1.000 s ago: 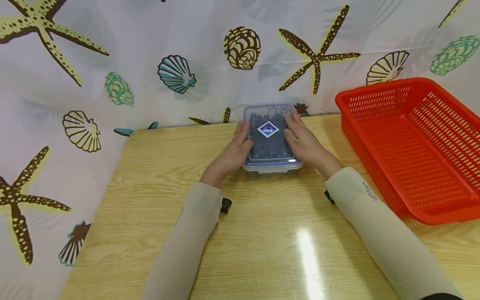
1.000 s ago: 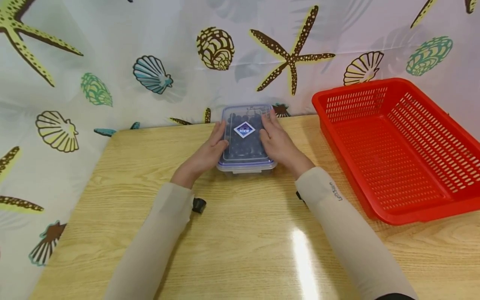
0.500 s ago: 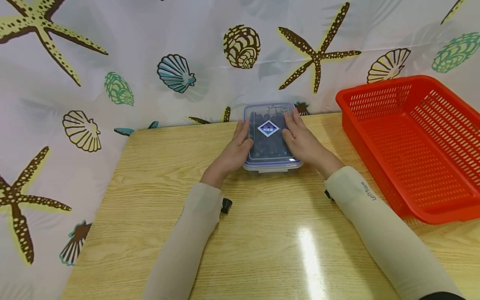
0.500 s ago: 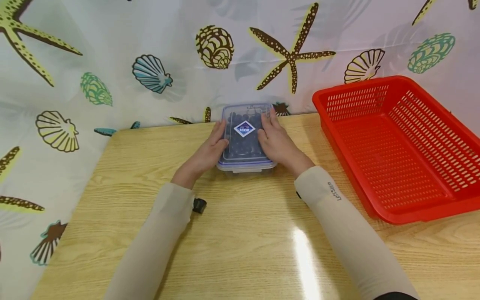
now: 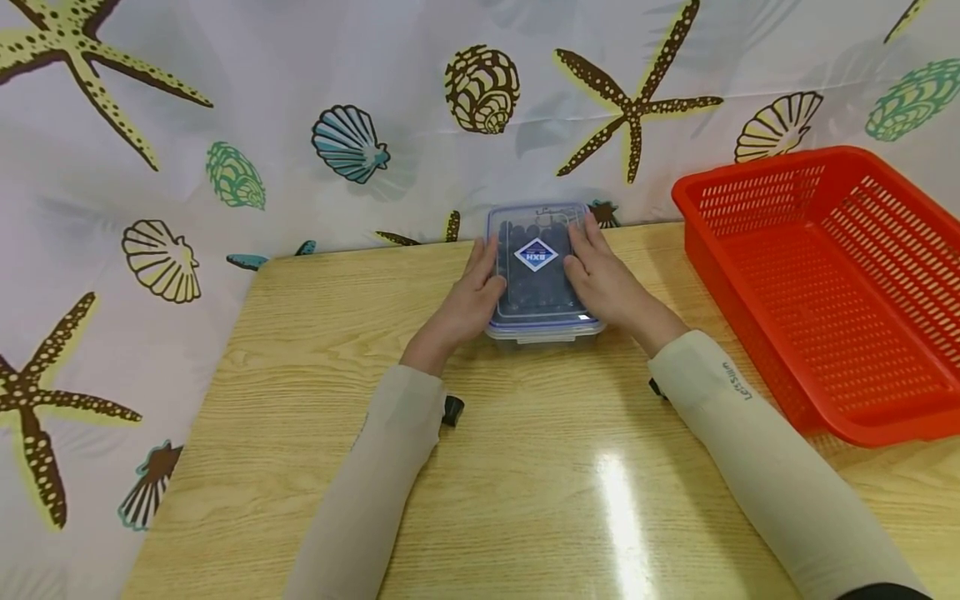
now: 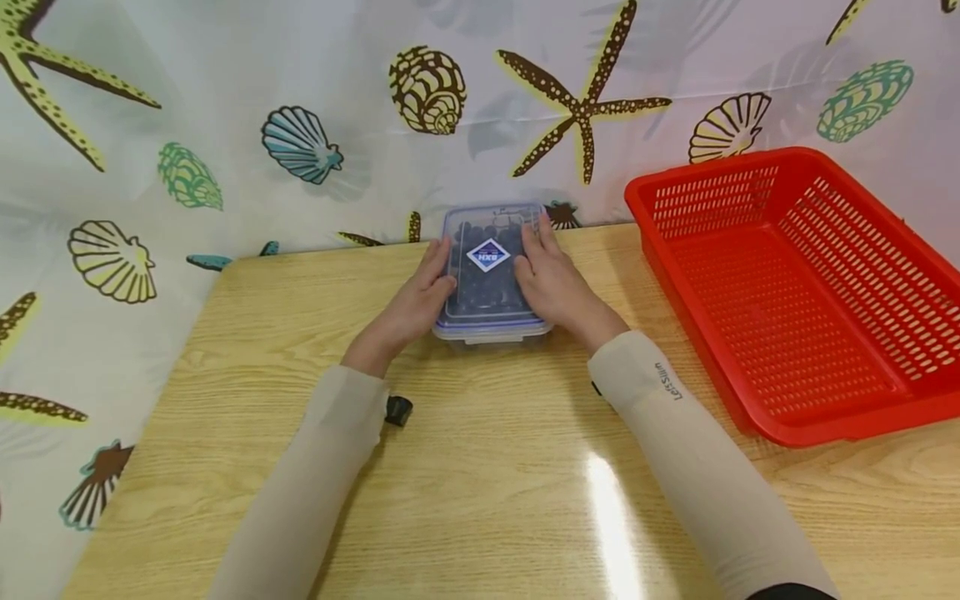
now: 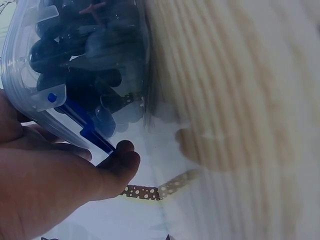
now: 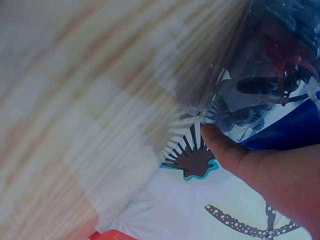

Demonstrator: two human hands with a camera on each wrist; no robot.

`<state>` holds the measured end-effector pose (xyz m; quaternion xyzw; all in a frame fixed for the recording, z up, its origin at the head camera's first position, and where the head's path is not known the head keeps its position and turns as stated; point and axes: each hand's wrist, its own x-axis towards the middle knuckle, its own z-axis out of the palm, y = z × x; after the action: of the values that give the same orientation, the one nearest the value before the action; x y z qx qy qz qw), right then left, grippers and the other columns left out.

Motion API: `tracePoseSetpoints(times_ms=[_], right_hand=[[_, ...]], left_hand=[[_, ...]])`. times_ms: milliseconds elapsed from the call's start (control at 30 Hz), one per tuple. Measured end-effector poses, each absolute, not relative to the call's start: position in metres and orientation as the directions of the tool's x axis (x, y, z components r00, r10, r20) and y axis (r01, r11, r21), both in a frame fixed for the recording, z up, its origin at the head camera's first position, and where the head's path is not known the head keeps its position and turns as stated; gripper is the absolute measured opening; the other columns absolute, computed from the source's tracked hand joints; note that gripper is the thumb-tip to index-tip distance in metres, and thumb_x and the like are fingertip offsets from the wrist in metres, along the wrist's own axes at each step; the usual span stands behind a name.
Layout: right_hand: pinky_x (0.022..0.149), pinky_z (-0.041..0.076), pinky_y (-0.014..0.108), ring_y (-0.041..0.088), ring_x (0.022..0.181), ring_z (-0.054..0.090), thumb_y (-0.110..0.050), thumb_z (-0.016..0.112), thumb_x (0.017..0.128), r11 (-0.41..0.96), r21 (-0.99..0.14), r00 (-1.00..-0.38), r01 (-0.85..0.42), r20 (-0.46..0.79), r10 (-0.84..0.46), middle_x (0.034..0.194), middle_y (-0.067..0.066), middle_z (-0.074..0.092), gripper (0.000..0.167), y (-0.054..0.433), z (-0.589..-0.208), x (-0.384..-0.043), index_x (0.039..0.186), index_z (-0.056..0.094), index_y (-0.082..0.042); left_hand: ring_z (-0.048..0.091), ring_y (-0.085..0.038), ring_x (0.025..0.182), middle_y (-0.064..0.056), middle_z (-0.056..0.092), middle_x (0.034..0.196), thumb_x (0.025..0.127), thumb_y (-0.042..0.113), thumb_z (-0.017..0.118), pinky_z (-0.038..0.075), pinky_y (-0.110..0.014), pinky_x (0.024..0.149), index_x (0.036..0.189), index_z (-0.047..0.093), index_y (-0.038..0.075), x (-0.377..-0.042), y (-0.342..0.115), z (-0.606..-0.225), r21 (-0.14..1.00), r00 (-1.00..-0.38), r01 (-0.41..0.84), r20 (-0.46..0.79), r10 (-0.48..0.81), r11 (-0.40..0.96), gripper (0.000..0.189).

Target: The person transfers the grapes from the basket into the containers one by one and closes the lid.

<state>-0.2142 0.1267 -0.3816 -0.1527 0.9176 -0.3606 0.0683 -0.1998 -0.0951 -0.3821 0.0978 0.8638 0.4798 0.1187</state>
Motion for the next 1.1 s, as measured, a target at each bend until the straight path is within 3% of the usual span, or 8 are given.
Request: tracePoseSetpoints(times_ms=[533, 767, 933, 1100], right_hand=[[0.121, 0.008, 0.041, 0.022, 0.153, -0.007, -0.024, 0.028, 0.111, 0.694, -0.683, -0.946, -0.227, -0.016, -0.324, 0.167, 0.013, -0.013, 0.059, 0.1252, -0.3809, -0.2148, 0.161, 0.007, -0.001], [0.121, 0.007, 0.041, 0.021, 0.153, -0.008, -0.023, 0.029, 0.112, 0.687, -0.691, -0.946, -0.224, -0.016, -0.324, 0.167, 0.012, -0.013, 0.058, 0.1255, -0.3802, -0.2139, 0.161, 0.007, -0.001], [0.121, 0.008, 0.041, 0.021, 0.153, -0.008, -0.024, 0.029, 0.112, 0.685, -0.694, -0.946, -0.220, -0.019, -0.323, 0.167, 0.012, -0.013, 0.058, 0.1256, -0.3796, -0.2130, 0.161, 0.007, -0.002], [0.121, 0.007, 0.041, 0.021, 0.153, -0.008, -0.024, 0.029, 0.112, 0.683, -0.696, -0.947, -0.224, -0.012, -0.322, 0.167, 0.011, -0.013, 0.059, 0.1261, -0.3806, -0.2128, 0.161, 0.007, -0.002]], left_hand=[[-0.009, -0.014, 0.152, 0.004, -0.010, 0.168, 0.109, 0.024, 0.037, 0.002, -0.040, 0.121, 0.164, 0.007, 0.022, -0.1990, -0.0989, -0.3808, 0.853, -0.953, 0.048, -0.116, 0.279, 0.519, 0.063], [-0.011, -0.015, 0.152, 0.000, -0.008, 0.169, 0.108, 0.024, 0.038, -0.010, -0.048, 0.118, 0.164, 0.008, 0.019, -0.1995, -0.0999, -0.3810, 0.844, -0.953, 0.067, -0.103, 0.284, 0.532, 0.064], [-0.010, -0.013, 0.152, -0.001, -0.008, 0.169, 0.108, 0.022, 0.038, -0.011, -0.047, 0.118, 0.164, 0.007, 0.017, -0.1986, -0.0994, -0.3800, 0.846, -0.952, 0.071, -0.101, 0.289, 0.529, 0.064], [-0.011, -0.011, 0.151, -0.001, -0.010, 0.169, 0.109, 0.020, 0.037, -0.004, -0.040, 0.120, 0.164, 0.005, 0.017, -0.1989, -0.0985, -0.3800, 0.859, -0.951, 0.061, -0.105, 0.292, 0.508, 0.063]])
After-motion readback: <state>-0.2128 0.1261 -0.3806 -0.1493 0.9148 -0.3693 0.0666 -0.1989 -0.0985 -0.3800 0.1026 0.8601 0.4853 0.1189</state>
